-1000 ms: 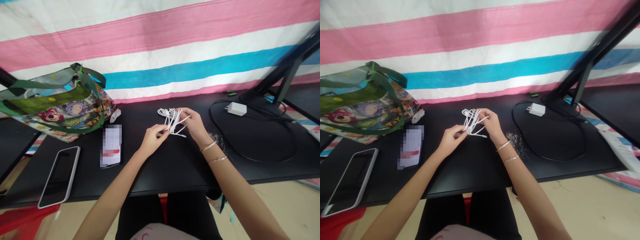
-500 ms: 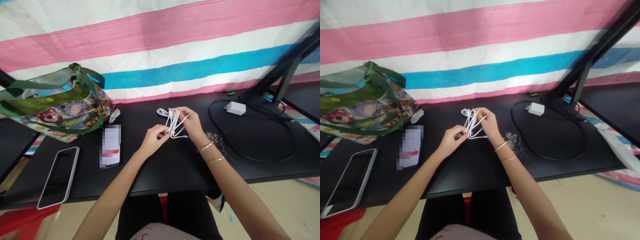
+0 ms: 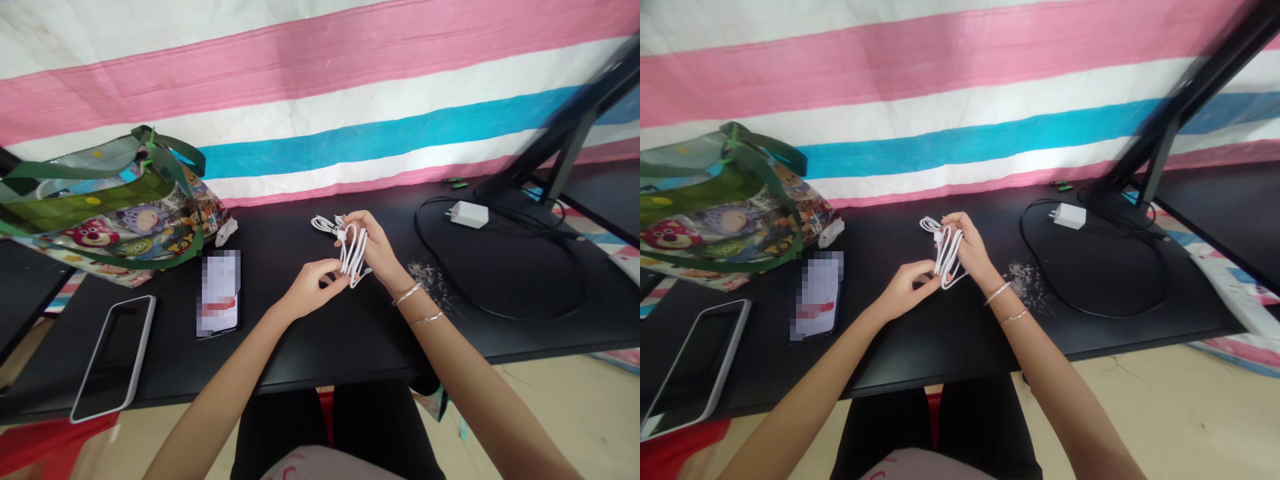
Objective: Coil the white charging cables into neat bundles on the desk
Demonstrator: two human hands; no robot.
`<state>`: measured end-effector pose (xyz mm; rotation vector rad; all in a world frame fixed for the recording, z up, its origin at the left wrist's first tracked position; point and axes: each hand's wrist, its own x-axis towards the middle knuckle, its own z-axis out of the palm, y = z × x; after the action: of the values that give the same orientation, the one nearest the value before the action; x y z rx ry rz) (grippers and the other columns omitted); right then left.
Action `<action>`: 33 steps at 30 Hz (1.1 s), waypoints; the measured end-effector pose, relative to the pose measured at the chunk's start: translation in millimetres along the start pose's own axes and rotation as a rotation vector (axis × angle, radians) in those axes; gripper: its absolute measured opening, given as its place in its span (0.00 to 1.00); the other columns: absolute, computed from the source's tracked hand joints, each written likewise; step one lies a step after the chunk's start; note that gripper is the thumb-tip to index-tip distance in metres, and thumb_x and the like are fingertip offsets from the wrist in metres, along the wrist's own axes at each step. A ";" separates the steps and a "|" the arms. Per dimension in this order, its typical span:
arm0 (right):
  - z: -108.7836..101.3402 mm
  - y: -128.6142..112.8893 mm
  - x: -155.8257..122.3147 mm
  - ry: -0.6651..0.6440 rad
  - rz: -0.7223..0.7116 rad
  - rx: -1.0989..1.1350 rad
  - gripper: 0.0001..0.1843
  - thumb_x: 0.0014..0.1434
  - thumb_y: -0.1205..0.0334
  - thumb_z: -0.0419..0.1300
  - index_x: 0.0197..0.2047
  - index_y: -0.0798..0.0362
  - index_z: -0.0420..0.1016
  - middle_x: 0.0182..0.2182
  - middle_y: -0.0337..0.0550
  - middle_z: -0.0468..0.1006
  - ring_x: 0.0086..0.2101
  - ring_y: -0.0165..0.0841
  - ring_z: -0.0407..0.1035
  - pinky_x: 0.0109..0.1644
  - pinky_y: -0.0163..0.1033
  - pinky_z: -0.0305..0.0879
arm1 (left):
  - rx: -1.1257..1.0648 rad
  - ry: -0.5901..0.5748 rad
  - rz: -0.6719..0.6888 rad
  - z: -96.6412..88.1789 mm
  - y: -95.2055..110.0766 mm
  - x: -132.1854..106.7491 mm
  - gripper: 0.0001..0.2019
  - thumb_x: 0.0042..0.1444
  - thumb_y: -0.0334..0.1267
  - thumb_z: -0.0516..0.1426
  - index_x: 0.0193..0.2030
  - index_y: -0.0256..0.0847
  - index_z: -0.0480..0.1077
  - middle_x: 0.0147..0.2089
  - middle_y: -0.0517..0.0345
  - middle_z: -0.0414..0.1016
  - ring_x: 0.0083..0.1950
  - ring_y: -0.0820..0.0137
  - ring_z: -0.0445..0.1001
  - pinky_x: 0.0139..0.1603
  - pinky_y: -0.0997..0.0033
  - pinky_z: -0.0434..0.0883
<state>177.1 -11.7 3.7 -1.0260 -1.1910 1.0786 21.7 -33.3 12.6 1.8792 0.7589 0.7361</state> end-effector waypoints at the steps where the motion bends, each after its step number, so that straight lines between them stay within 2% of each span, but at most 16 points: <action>1: 0.7 0.0 -0.3 -0.005 0.002 0.002 0.22 0.48 0.40 0.62 0.34 0.48 0.65 0.25 0.32 0.71 0.23 0.28 0.70 0.28 0.36 0.68 | -0.007 0.001 0.001 0.3 0.3 -0.4 0.08 0.54 0.35 0.55 0.32 0.37 0.75 0.34 0.55 0.77 0.33 0.73 0.74 0.32 0.78 0.74; 5: 3.9 0.7 -0.7 0.000 0.011 -0.004 0.22 0.48 0.38 0.61 0.34 0.49 0.65 0.26 0.33 0.71 0.23 0.28 0.70 0.27 0.35 0.67 | -0.048 0.003 0.005 0.5 0.9 -1.4 0.05 0.51 0.36 0.58 0.30 0.37 0.72 0.33 0.56 0.76 0.32 0.73 0.75 0.33 0.77 0.74; 13: 6.1 2.4 -1.0 0.067 -0.032 -0.099 0.16 0.53 0.45 0.57 0.32 0.49 0.67 0.23 0.33 0.70 0.22 0.28 0.68 0.27 0.36 0.65 | 0.017 0.063 -0.052 2.0 -0.6 0.6 0.05 0.49 0.37 0.61 0.27 0.38 0.71 0.28 0.60 0.75 0.29 0.74 0.73 0.31 0.77 0.71; 19: 8.7 1.7 -1.5 0.091 -0.048 -0.093 0.19 0.53 0.42 0.56 0.32 0.50 0.67 0.23 0.33 0.70 0.21 0.27 0.66 0.25 0.35 0.64 | -0.009 0.035 -0.068 3.7 -2.9 1.5 0.06 0.51 0.37 0.60 0.27 0.38 0.73 0.27 0.61 0.74 0.28 0.75 0.71 0.28 0.79 0.69; 25: 10.3 3.2 -2.0 0.011 -0.063 -0.063 0.21 0.54 0.39 0.56 0.33 0.50 0.68 0.23 0.34 0.71 0.22 0.28 0.68 0.26 0.36 0.66 | -0.025 -0.065 -0.147 0.3 -3.2 1.5 0.05 0.52 0.35 0.60 0.32 0.37 0.77 0.30 0.58 0.80 0.32 0.73 0.76 0.33 0.79 0.70; 33: 10.3 4.2 -1.8 -0.112 -0.046 -0.014 0.22 0.51 0.38 0.59 0.35 0.50 0.72 0.25 0.37 0.74 0.26 0.31 0.71 0.31 0.39 0.71 | 0.037 -0.039 -0.167 -0.4 -3.3 0.3 0.05 0.47 0.36 0.65 0.32 0.39 0.80 0.30 0.58 0.82 0.31 0.72 0.77 0.34 0.78 0.69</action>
<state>166.4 -12.3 0.2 -0.9551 -1.3075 1.1047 21.0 -31.7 9.8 1.8318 0.8983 0.5823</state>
